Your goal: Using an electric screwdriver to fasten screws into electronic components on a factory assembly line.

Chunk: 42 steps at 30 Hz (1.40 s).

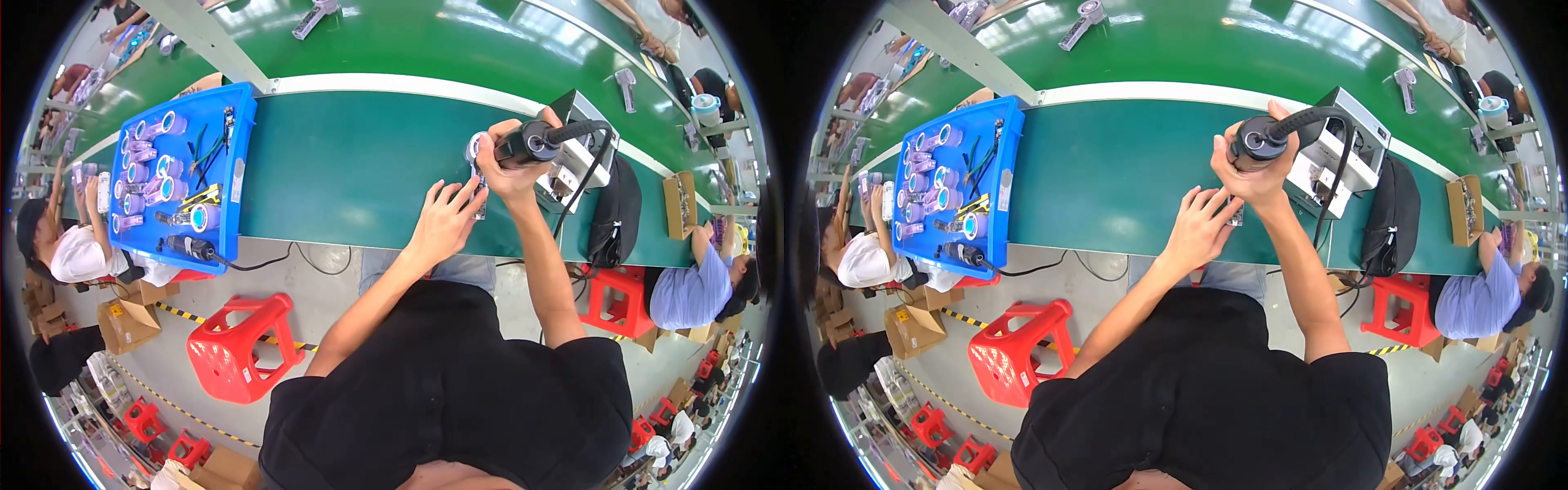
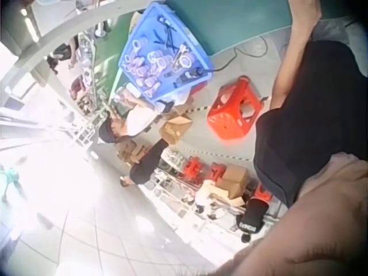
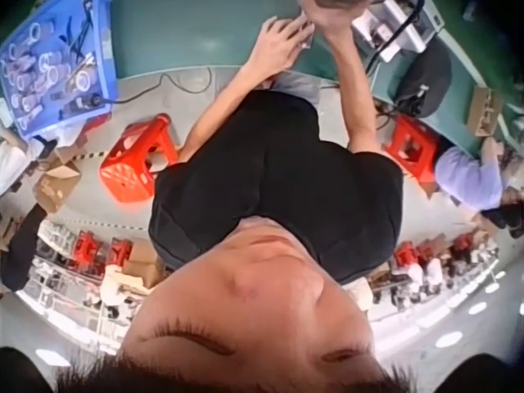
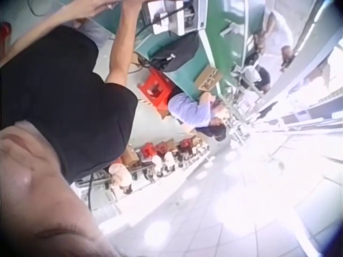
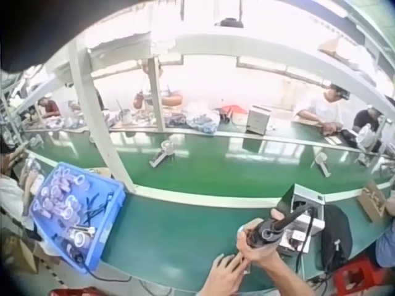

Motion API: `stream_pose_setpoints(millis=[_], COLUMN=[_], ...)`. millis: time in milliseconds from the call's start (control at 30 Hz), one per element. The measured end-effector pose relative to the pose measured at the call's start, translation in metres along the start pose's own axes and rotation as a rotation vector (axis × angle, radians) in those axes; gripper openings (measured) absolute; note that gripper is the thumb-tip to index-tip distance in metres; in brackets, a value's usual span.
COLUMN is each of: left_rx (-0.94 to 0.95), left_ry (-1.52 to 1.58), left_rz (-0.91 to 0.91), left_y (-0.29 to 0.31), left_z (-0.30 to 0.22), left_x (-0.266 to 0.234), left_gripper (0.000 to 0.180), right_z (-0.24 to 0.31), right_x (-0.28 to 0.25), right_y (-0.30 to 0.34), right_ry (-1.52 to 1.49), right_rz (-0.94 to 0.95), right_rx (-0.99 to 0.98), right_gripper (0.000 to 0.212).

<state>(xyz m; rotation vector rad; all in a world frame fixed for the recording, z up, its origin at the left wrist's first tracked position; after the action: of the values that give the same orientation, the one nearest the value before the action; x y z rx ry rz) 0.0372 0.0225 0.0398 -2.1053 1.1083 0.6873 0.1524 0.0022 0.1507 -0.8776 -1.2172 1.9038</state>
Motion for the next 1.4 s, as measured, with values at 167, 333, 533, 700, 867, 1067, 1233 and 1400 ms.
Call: stream_pose_setpoints(millis=[167,333,533,700,867,1067,1233,1400], left_rx=[-0.031,-0.012,0.034,0.1,0.136,0.17,0.162,0.161], left_ry=[-0.047,-0.096,0.012,0.058,0.05,0.024,0.017,0.015], left_rz=[-0.028,-0.04,-0.043,-0.04,-0.054,-0.076,-0.079,-0.08], left_y=[0.0,-0.004,-0.008,-0.003,0.0,0.003,0.001,-0.004], left_z=[-0.003,-0.006,-0.011,-0.012,-0.014,-0.019,-0.02,-0.016], left_x=[0.003,0.009,0.011,0.003,0.003,0.004,0.005,0.005], left_gripper=[0.056,0.059,0.06,0.05,0.041,0.036,0.034,0.036], right_z=[0.0,0.037,0.02,0.012,0.021,0.038,0.03,0.025], right_x=[-0.037,-0.124,-0.147,-0.142,-0.136,-0.103,-0.093,-0.085], right_y=[-0.006,-0.049,-0.036,-0.026,-0.019,0.011,0.028,0.033], right_ry=[0.011,0.203,0.201,0.179,0.005,-0.148,-0.174,-0.185], right_rz=[-0.178,-0.317,-0.315,-0.321,-0.379,-0.364,-0.362,-0.333], right_rx=[0.153,0.163,0.211,0.24,0.314,0.304,0.337,0.327], right_gripper=[0.094,0.092,0.092,0.095,0.093,0.099,0.101,0.099])
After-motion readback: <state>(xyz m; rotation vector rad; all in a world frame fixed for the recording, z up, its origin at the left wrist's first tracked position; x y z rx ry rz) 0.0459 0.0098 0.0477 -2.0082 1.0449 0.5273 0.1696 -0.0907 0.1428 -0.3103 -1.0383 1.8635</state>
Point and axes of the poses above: each hand's wrist, its own y-axis away from the middle knuckle, its own x-axis out of the palm, z = x × y, the point moved 7 cm from there along -y, towards the middle knuckle, and after that the axes turned 15 degrees about -x, right-handed, at the moved point
